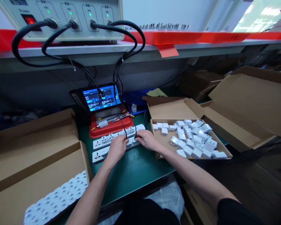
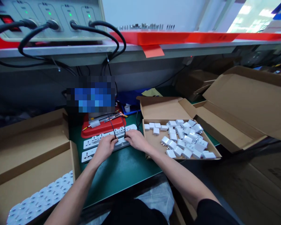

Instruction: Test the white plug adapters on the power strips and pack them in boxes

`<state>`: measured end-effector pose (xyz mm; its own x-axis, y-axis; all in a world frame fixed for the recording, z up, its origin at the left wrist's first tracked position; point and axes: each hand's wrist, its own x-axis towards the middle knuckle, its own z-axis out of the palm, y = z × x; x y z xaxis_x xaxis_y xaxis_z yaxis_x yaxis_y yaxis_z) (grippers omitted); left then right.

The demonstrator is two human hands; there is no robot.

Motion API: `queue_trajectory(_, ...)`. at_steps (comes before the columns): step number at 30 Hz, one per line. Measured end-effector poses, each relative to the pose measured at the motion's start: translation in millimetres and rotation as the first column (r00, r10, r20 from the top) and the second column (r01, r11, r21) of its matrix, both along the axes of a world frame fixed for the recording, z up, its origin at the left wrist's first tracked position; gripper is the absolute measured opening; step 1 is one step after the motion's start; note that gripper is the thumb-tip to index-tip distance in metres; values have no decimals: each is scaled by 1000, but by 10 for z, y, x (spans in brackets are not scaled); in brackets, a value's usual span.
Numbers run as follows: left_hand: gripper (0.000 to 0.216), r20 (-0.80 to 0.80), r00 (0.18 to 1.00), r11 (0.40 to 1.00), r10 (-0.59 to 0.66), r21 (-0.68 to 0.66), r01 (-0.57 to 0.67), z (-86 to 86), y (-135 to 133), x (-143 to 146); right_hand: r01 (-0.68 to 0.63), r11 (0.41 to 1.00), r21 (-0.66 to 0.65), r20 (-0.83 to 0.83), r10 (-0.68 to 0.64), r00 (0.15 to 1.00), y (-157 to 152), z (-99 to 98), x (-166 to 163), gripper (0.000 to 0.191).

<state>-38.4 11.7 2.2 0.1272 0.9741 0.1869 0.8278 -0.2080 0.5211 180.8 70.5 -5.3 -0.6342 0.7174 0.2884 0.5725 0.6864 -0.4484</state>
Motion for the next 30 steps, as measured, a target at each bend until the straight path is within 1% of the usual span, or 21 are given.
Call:
queue_trajectory(3, 15, -83, 997, 1000, -6, 18, 8, -27, -24, 49, -4, 1000, 21, 4, 4, 1000, -11, 101, 57, 12)
queue_trajectory(6, 15, -159, 987, 999, 8, 33, -2, -38, -47, 106, 41, 998, 56, -16, -40, 999, -59, 282, 92, 15)
queue_trajectory(9, 13, -208, 978, 999, 2, 45, 7, 7, -124, 42, 56, 994, 95, -12, -55, 998, -178, 430, -2, 22)
queue_trajectory(10, 12, -218, 976, 998, 0, 58, 13, 32, -176, -26, 31, 994, 109, 12, -33, 999, -233, 448, -73, 23)
queue_trajectory(11, 16, -225, 974, 997, 4, 73, 13, 56, -242, -117, -8, 992, 123, 52, 1, 999, -294, 449, -163, 22)
queue_trajectory(13, 33, -249, 968, 997, 35, 79, -16, 91, -403, -355, -101, 985, 140, 165, 77, 983, -416, 405, -390, 16)
queue_trajectory(15, 40, -302, 949, 995, 94, 10, -95, 93, -564, -614, -178, 974, 143, 279, 133, 951, -514, 330, -656, 15)
queue_trajectory(17, 37, -342, 928, 977, 146, -99, -190, 57, -678, -831, -211, 968, 134, 361, 151, 920, -562, 265, -917, 25)
queue_trajectory(18, 35, -336, 927, 965, 165, -141, -222, 29, -712, -909, -213, 969, 124, 391, 150, 908, -566, 246, -1031, 29)
queue_trajectory(20, 31, -272, 944, 955, 187, -174, -239, -34, -741, -1000, -221, 972, 82, 439, 164, 883, -540, 246, -1203, 28)
queue_trajectory(22, 27, -183, 965, 964, 189, -153, -218, -91, -742, -1032, -239, 970, 41, 447, 196, 873, -492, 303, -1281, 24)
queue_trajectory(23, 25, -146, 972, 969, 185, -137, -205, -113, -741, -1040, -242, 970, 35, 425, 204, 882, -469, 351, -1284, 23)
queue_trajectory(25, 23, -78, 981, 977, 178, -103, -186, -137, -740, -1061, -218, 975, 47, 338, 190, 922, -439, 474, -1228, 23)
queue_trajectory(27, 24, 24, 982, 982, 186, -28, -185, -129, -742, -1096, -179, 983, 48, 220, 164, 961, -441, 605, -1119, 25)
queue_trajectory(28, 25, 95, 976, 980, 194, 19, -197, -113, -743, -1111, -177, 984, 31, 155, 170, 973, -455, 661, -1058, 26)
queue_trajectory(30, 29, 268, 941, 967, 206, 88, -237, -62, -750, -1107, -224, 974, -45, 7, 224, 975, -508, 733, -948, 27)
